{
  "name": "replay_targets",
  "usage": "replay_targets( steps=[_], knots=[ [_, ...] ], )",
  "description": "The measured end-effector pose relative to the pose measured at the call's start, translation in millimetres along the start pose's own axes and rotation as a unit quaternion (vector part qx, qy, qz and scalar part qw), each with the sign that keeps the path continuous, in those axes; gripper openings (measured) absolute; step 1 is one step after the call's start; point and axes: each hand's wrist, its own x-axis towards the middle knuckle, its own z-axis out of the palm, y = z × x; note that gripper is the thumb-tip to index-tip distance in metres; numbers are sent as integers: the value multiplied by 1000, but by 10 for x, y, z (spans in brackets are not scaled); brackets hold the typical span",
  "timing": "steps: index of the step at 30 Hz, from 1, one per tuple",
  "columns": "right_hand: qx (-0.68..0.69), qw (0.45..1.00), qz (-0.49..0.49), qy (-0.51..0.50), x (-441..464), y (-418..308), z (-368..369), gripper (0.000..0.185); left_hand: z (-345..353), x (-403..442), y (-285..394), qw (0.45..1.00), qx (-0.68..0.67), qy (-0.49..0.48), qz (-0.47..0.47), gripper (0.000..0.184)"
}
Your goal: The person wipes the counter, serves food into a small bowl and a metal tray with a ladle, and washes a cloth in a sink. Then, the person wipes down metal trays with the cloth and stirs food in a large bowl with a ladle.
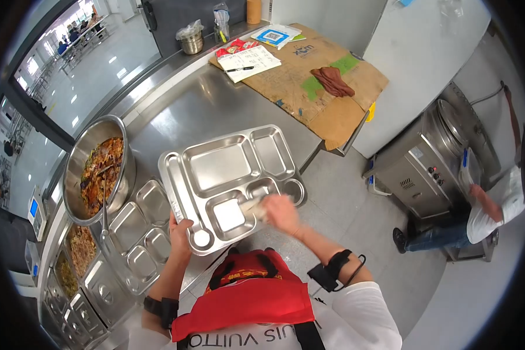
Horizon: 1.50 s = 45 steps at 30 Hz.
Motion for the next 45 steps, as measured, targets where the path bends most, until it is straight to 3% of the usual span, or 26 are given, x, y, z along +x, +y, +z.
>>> replay_targets(
  steps=[2,3,5,8,9,12,16,19,20,21,22,23,24,25,26,27,29,30,32,35,38,40,45],
  knots=[
    [7,987,150,52,33,289,-98,23,-33,4,-4,999,31,41,-5,44],
    [-2,975,209,79,86,392,-163,20,-64,7,2,1000,-4,3,-5,44],
    [-5,953,234,194,215,531,-326,20,-47,-87,92,1000,18,1,-19,44],
    [-13,939,208,273,484,615,-414,23,-101,-87,47,999,16,-33,-26,43],
    [-5,955,185,233,507,666,-346,23,-135,-90,17,998,12,-50,-27,43],
    [-144,971,132,136,557,753,-258,22,-166,-114,12,997,37,-59,-40,42],
    [-241,948,191,86,453,1038,-223,21,-116,-162,49,994,36,-97,-23,42],
    [-195,892,320,254,44,1288,-370,17,-146,-239,114,997,15,-67,-20,43],
    [-231,876,339,255,-222,1549,-323,20,-234,-226,98,997,47,-31,-59,44],
    [10,919,324,226,-458,1631,-483,24,-389,-199,34,992,74,15,-97,46],
    [98,850,400,329,-549,1768,-350,23,-565,-209,-11,984,96,66,-135,47],
    [192,843,456,211,-522,1606,-518,23,-659,-240,-42,989,60,58,-126,49],
    [318,810,468,156,-429,1295,-613,23,-680,-252,-93,992,24,46,-114,51],
    [376,770,513,47,-576,1447,-484,35,-725,-271,-126,994,-11,28,-104,53],
    [395,767,506,26,-543,1210,-429,42,-799,-297,-140,993,-38,25,-107,54],
    [486,718,497,-41,-633,1250,-313,50,-817,-311,-157,991,-64,17,-113,56],
    [504,685,525,-32,-452,764,-251,48,-886,-381,-165,987,-105,13,-121,57],
    [504,718,467,-112,-420,783,-197,38,-914,-441,-129,985,-120,21,-123,57],
    [536,721,416,-141,-317,648,-92,26,-1068,-541,-110,984,-131,38,-113,57],
    [468,772,399,-159,67,166,-68,17,-1517,-698,-162,986,-118,73,-97,56],
    [452,773,383,-226,282,-71,209,17,-1839,-907,-21,988,-97,109,-45,55],
    [448,780,300,-316,496,-268,346,21,-2177,-1040,-11,984,-51,166,-46,51],
    [414,814,229,-336,856,-782,842,26,-2588,-1263,288,972,0,221,-75,44]
  ],
)
